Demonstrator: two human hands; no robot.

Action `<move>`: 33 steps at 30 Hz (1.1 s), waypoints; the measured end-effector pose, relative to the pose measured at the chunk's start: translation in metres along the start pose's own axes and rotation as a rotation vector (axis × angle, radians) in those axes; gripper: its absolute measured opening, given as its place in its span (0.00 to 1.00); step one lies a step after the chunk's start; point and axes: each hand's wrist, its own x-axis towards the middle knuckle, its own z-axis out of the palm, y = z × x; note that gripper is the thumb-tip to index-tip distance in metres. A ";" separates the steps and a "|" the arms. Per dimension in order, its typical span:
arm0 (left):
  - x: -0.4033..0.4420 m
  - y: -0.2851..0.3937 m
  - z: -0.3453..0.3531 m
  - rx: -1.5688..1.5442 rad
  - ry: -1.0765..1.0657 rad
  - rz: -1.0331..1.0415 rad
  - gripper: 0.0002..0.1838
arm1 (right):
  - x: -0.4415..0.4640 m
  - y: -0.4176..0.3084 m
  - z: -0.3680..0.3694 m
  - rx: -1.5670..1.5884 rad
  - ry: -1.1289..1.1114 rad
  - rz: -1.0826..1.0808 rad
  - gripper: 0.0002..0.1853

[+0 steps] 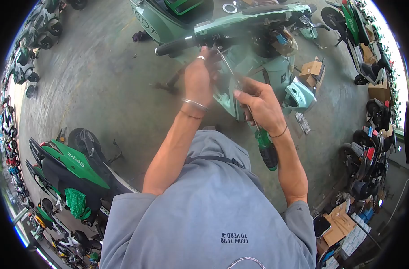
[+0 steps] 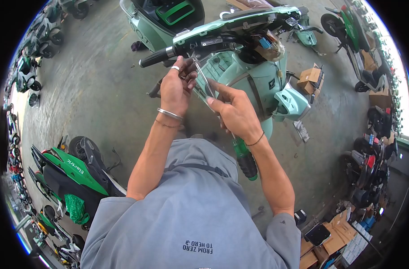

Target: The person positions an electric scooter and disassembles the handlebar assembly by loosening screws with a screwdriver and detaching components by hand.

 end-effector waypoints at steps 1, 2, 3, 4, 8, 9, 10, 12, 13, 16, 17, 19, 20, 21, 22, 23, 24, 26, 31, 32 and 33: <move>-0.002 -0.001 -0.004 -0.018 -0.071 -0.037 0.18 | -0.004 0.005 0.002 0.009 0.004 0.012 0.27; -0.002 -0.003 -0.007 -0.012 -0.069 -0.058 0.18 | -0.007 0.011 0.003 -0.012 -0.018 0.012 0.27; -0.002 -0.006 -0.009 -0.002 -0.067 -0.071 0.18 | -0.008 0.016 0.005 -0.030 -0.038 0.011 0.27; -0.001 -0.010 -0.013 0.049 -0.062 -0.073 0.18 | -0.010 0.020 0.006 -0.036 -0.022 0.020 0.26; 0.002 -0.025 -0.028 0.162 -0.097 -0.090 0.14 | -0.013 0.033 0.006 0.034 -0.011 0.076 0.26; 0.002 -0.027 -0.032 0.186 -0.117 -0.102 0.14 | -0.014 0.037 0.006 0.047 -0.021 0.082 0.25; 0.001 -0.030 -0.036 0.185 -0.145 -0.103 0.13 | -0.015 0.043 0.007 0.062 -0.029 0.087 0.25; 0.000 -0.039 -0.042 0.297 -0.100 -0.060 0.13 | -0.016 0.061 0.010 0.091 -0.038 0.083 0.25; 0.000 -0.046 -0.046 0.393 -0.054 -0.005 0.14 | -0.018 0.067 0.012 0.101 -0.055 0.075 0.25; 0.006 -0.052 -0.077 0.299 0.018 -0.076 0.10 | -0.034 0.079 0.016 0.233 -0.041 0.119 0.24; 0.010 -0.053 -0.093 0.194 -0.008 -0.147 0.10 | -0.039 0.085 0.016 0.285 -0.044 0.142 0.24; 0.016 -0.054 -0.126 0.671 -0.315 -0.117 0.11 | -0.037 0.096 0.011 0.367 0.009 0.181 0.20; 0.004 -0.053 -0.115 0.561 -0.300 -0.210 0.12 | -0.034 0.101 0.007 0.393 -0.004 0.215 0.18; -0.007 -0.052 -0.101 0.454 -0.276 -0.303 0.13 | -0.031 0.107 0.004 0.423 -0.018 0.246 0.16; -0.011 -0.055 -0.088 0.285 -0.112 -0.395 0.21 | -0.027 0.113 0.003 0.428 -0.031 0.205 0.14; -0.016 -0.059 -0.077 0.339 -0.114 -0.422 0.21 | -0.022 0.119 0.004 0.485 -0.014 0.210 0.14; -0.021 -0.063 -0.068 0.404 -0.121 -0.423 0.22 | -0.017 0.123 0.008 0.477 -0.001 0.159 0.15; -0.029 -0.072 -0.047 0.641 -0.155 -0.368 0.24 | 0.003 0.143 0.019 0.451 0.029 0.013 0.15; 0.002 -0.066 -0.045 1.037 -0.351 -0.223 0.17 | 0.025 0.170 0.023 0.514 -0.018 -0.086 0.13; 0.006 -0.063 -0.047 0.983 -0.348 -0.215 0.16 | 0.026 0.175 0.024 0.477 -0.050 -0.145 0.14; 0.013 -0.059 -0.047 0.917 -0.349 -0.199 0.14 | 0.025 0.180 0.021 0.506 -0.050 -0.155 0.14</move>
